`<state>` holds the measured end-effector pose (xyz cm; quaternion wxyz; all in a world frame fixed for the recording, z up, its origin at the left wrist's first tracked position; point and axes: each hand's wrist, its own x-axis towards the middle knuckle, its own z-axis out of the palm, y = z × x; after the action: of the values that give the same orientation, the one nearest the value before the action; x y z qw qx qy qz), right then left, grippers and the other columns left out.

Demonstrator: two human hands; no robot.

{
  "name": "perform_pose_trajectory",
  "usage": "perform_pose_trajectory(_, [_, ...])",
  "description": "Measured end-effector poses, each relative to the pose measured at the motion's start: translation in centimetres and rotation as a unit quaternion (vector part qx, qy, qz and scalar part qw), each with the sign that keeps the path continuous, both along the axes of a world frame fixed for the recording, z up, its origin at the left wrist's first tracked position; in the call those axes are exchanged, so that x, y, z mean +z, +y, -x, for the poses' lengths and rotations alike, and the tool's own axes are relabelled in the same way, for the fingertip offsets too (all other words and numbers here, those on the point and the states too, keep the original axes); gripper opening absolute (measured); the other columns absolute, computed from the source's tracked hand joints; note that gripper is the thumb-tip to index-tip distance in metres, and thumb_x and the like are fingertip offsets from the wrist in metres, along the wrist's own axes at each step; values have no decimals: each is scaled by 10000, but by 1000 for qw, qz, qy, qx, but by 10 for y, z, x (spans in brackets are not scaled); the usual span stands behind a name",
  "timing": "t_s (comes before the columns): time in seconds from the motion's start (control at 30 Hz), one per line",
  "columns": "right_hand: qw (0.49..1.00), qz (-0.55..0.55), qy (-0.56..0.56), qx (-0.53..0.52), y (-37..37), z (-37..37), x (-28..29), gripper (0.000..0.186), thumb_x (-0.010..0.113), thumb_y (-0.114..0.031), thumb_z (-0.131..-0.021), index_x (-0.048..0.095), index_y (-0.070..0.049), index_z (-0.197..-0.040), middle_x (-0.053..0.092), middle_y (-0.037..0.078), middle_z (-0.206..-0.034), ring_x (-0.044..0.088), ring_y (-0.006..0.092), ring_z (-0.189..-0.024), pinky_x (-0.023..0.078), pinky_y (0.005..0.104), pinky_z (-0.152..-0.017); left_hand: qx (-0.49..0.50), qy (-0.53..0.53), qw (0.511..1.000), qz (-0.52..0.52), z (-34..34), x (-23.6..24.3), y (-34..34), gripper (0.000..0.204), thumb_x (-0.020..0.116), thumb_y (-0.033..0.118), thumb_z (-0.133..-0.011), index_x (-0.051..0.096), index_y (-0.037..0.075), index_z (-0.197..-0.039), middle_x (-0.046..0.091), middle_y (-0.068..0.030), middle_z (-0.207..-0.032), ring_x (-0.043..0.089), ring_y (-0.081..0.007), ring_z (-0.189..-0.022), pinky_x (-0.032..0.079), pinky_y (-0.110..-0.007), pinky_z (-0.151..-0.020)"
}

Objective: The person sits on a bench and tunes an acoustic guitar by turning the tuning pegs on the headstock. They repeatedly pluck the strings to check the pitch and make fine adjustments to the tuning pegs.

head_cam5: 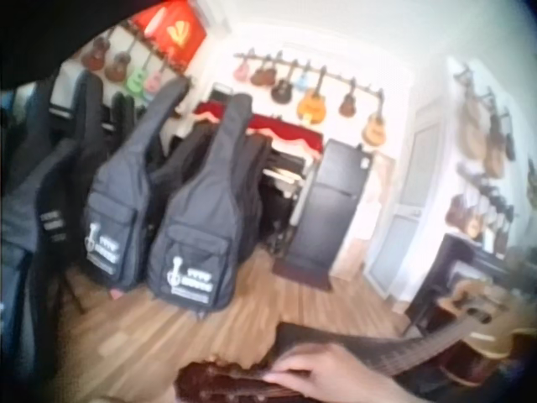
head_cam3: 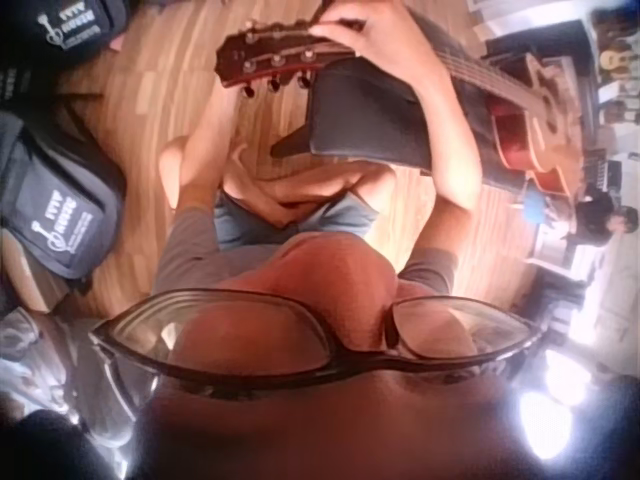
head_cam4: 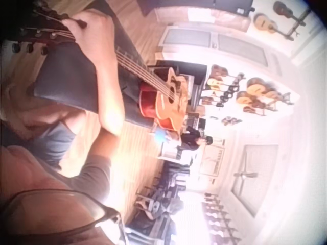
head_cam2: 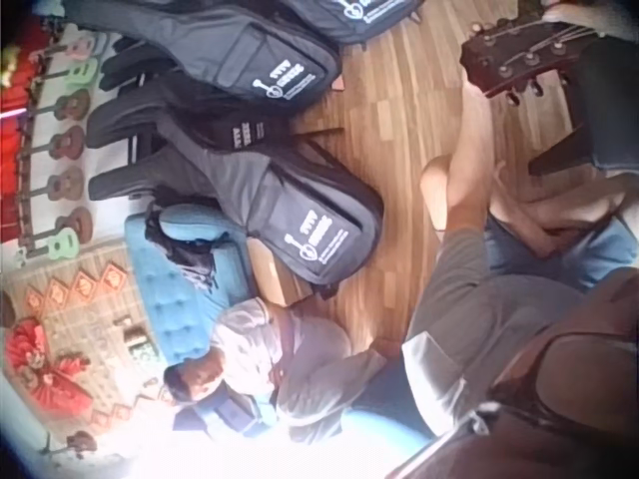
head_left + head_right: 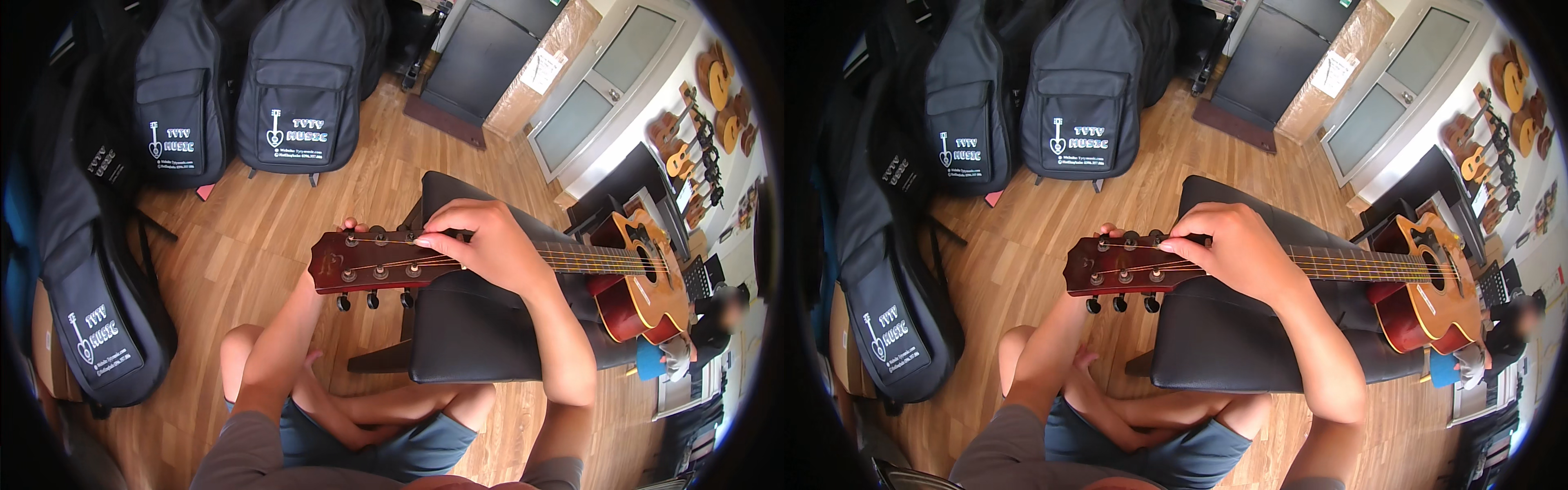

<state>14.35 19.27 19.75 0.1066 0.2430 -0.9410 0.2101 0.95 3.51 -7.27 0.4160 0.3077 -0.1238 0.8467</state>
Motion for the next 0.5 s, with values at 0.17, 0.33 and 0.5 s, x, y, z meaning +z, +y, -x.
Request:
perform_pose_trajectory(0.17, [1000,11,1,-2,-1,1,-2,177,770,-199,-859,734,-27,-878,703,84,-823,654,276,-773,518,374,-689,-11,20,1000,-13,-5,3,-2,338,759,136,-874,663,196,-1193,618,1,-1240,570,-246,-1249,527,-499,-1032])
perform_pose_trajectory(0.33, [1000,19,-7,-6,-2,0,-2,172,769,-197,-860,731,-30,-874,697,83,-825,647,278,-772,513,374,-689,-26,21,999,-27,-3,1,-1,324,749,128,-882,668,190,-1190,618,-9,-1250,576,-239,-1246,530,-503,-1017])
perform_pose_trajectory(0.5, [1000,7,4,3,0,-1,-1,170,759,-201,-869,731,-33,-870,689,88,-821,641,289,-761,506,384,-688,-61,-19,998,-21,1,-8,1,248,697,153,-938,657,178,-1181,622,-26,-1176,591,-239,-1214,547,-493,-984])
